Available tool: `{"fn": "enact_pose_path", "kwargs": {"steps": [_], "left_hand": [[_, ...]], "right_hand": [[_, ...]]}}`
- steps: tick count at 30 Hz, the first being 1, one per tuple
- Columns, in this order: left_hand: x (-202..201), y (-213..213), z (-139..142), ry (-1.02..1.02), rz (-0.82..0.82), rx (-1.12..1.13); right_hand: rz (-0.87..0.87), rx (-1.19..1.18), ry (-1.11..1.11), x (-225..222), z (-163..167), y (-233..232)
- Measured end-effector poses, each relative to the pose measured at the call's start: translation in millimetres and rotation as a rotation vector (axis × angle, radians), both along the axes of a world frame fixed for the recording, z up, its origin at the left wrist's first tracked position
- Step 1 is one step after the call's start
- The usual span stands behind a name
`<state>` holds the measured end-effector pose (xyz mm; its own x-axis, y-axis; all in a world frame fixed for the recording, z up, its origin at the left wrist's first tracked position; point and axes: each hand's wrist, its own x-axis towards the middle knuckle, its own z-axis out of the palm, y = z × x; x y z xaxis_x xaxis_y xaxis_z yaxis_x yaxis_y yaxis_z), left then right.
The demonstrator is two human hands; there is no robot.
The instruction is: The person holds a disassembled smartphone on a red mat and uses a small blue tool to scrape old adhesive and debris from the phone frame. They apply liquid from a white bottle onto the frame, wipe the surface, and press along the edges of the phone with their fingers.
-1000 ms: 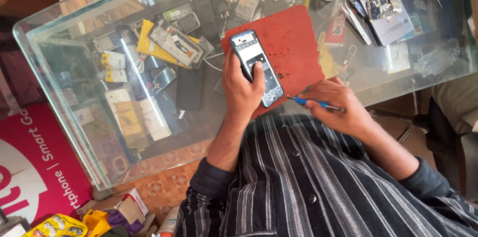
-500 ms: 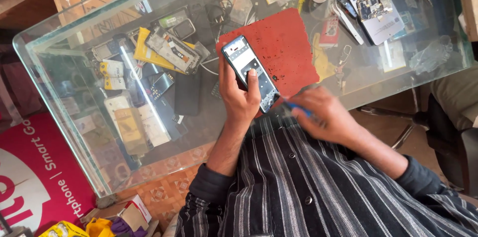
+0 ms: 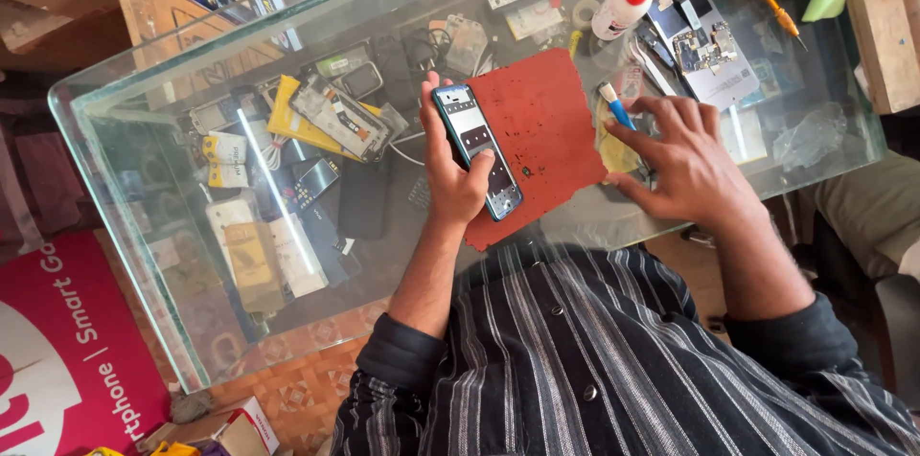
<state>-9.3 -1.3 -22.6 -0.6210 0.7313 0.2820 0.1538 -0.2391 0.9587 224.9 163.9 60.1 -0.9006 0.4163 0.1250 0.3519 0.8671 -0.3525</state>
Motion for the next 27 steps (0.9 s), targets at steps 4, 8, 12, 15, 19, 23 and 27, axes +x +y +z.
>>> {"fn": "enact_pose_path", "kwargs": {"steps": [4, 8, 12, 15, 19, 23, 27], "left_hand": [[-2, -2, -6, -0.088, -0.03, 0.028], [-2, -7, -10, -0.25, -0.048, 0.085], [-2, -9, -11, -0.258, -0.037, 0.074], [-3, -7, -11, -0.21, -0.034, 0.086], [-2, -7, -10, -0.248, -0.04, 0.076], [-2, -7, -10, -0.24, -0.037, 0.065], [-2, -6, -10, -0.22, -0.039, 0.071]], "right_hand": [[-0.267, 0.074, 0.075, 5, -28, 15], [-0.4, 0.253, 0.069, 0, -62, 36], [-0.405, 0.3, 0.061, -1, -77, 46], [-0.4, 0.248, 0.079, -3, -78, 50], [-0.388, 0.238, 0.08, -6, -75, 55], [-0.362, 0.198, 0.086, -10, -66, 52], [-0.301, 0.147, 0.096, -13, -54, 49]]}}
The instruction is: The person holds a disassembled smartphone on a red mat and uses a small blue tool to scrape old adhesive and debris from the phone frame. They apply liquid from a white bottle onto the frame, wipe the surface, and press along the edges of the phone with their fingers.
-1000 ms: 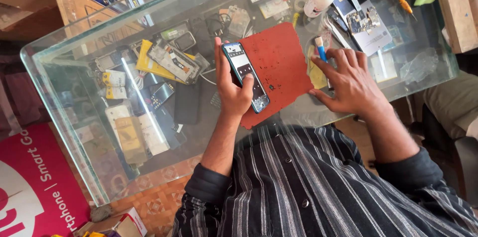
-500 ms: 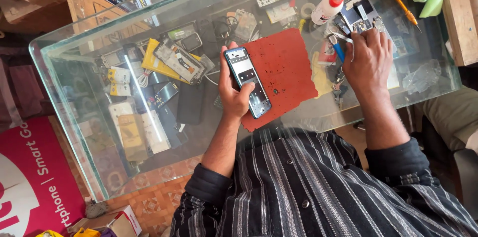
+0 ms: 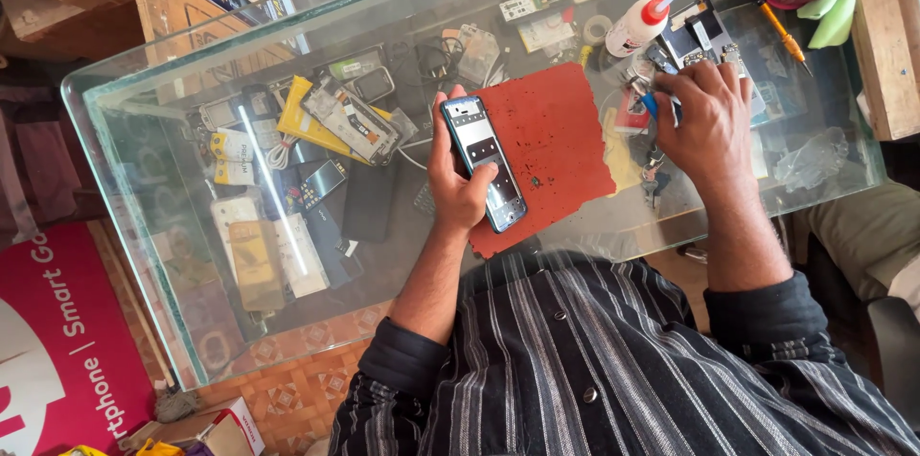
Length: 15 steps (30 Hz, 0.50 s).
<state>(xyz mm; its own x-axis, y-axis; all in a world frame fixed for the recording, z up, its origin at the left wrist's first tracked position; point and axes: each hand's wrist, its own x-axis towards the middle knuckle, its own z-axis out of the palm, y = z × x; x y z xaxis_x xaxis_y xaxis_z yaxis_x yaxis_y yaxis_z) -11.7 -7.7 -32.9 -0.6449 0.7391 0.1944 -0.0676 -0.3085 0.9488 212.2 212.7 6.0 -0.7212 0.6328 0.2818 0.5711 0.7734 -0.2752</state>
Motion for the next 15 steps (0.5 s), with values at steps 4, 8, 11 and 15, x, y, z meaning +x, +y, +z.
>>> {"fn": "enact_pose_path", "kwargs": {"steps": [4, 8, 11, 15], "left_hand": [[0, 0, 1, -0.013, 0.0, -0.018], [0, 0, 3, -0.029, -0.004, -0.014], [0, 1, 5, -0.028, -0.004, -0.026], [1, 1, 5, -0.003, 0.006, -0.045]], "right_hand": [[-0.016, -0.055, 0.018, -1, 0, 6], [-0.059, -0.019, 0.0, 1, -10, 16], [-0.089, 0.028, 0.02, 3, -12, 19], [-0.067, -0.258, 0.282, -1, 0, -1]]}}
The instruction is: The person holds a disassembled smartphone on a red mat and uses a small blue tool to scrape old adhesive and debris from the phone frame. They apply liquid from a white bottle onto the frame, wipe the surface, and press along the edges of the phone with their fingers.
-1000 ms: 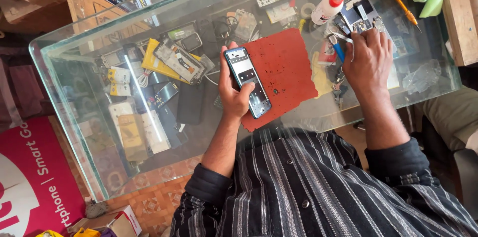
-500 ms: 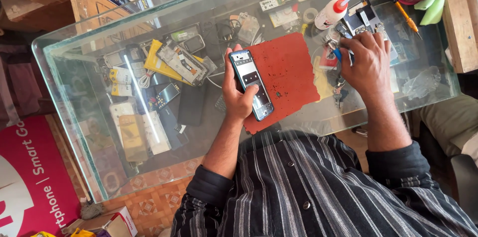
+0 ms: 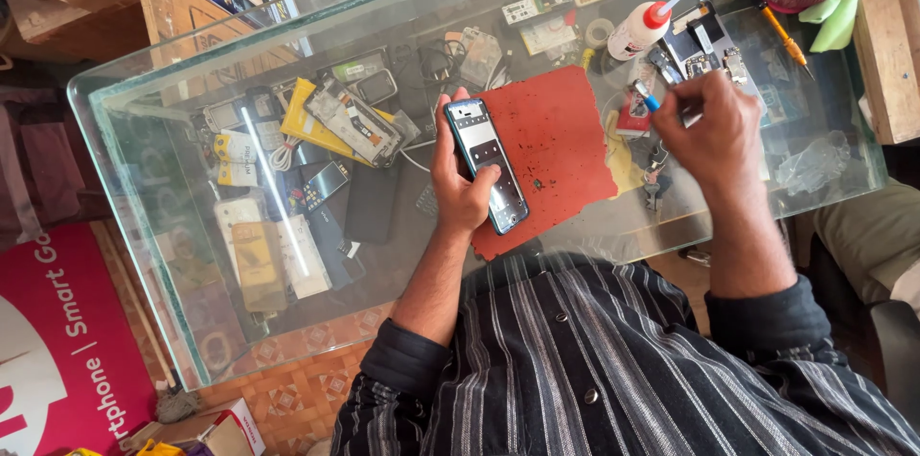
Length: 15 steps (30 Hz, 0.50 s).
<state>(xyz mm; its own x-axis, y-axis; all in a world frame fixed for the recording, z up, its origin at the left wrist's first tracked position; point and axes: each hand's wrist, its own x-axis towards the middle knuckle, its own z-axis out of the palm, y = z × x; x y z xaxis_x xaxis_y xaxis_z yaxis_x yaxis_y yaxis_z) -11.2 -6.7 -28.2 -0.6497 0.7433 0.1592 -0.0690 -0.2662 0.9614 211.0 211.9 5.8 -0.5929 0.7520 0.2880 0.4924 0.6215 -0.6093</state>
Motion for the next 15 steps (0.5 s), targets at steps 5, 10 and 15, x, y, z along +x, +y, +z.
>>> {"fn": "enact_pose_path", "kwargs": {"steps": [5, 10, 15], "left_hand": [[-2, 2, -4, 0.066, -0.009, 0.016], [-2, 2, -9, 0.065, -0.046, 0.017], [-3, 2, -8, 0.104, -0.033, 0.008]], "right_hand": [[0.149, -0.401, 0.045, -37, 15, -57], [0.366, -0.07, 0.143, -85, 22, -76], [0.346, 0.041, 0.035, -113, 13, -75]]}}
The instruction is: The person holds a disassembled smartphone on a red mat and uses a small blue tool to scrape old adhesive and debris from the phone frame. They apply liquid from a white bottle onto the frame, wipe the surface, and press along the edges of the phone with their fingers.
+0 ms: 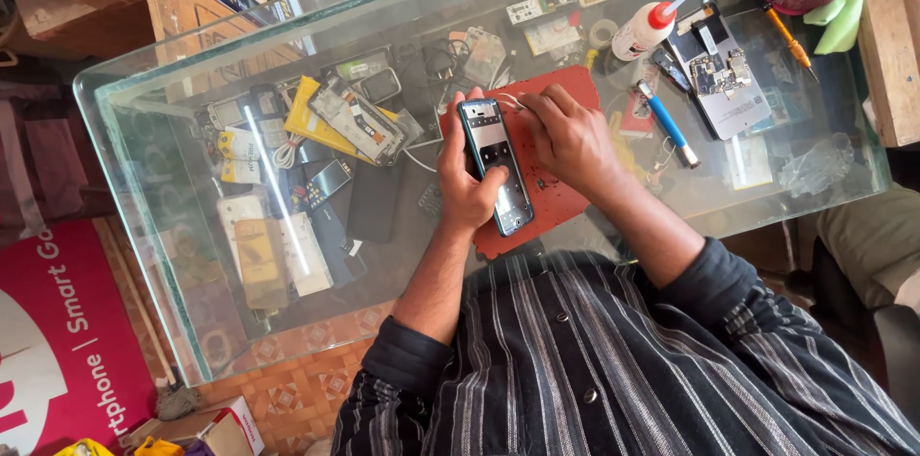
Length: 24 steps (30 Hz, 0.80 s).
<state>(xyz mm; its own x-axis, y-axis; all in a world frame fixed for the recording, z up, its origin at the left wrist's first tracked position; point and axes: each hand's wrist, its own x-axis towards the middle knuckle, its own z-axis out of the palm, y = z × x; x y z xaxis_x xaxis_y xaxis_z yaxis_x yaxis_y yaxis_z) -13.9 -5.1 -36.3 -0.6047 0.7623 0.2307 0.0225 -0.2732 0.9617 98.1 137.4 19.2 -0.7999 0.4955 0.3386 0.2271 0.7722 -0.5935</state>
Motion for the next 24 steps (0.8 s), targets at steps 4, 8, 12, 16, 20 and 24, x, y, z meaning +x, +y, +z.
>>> {"fn": "enact_pose_path", "kwargs": {"steps": [4, 8, 12, 16, 20, 24], "left_hand": [[1, 1, 2, -0.026, 0.008, 0.011], [4, 1, 6, 0.056, 0.05, -0.019], [5, 2, 8, 0.077, 0.063, -0.014], [5, 2, 9, 0.056, 0.05, -0.014], [4, 1, 8, 0.059, 0.044, -0.024], [4, 1, 7, 0.042, 0.037, -0.025]], "right_hand": [[-0.019, 0.007, -0.002, -2, -11, 1], [-0.038, -0.095, 0.066, 1, -18, 3], [-0.024, -0.141, 0.104, -1, -19, 2], [-0.04, -0.056, 0.031, -5, -18, -2], [-0.042, 0.021, -0.016, -6, -16, -4], [-0.018, 0.044, -0.037, -6, -15, -4]]}}
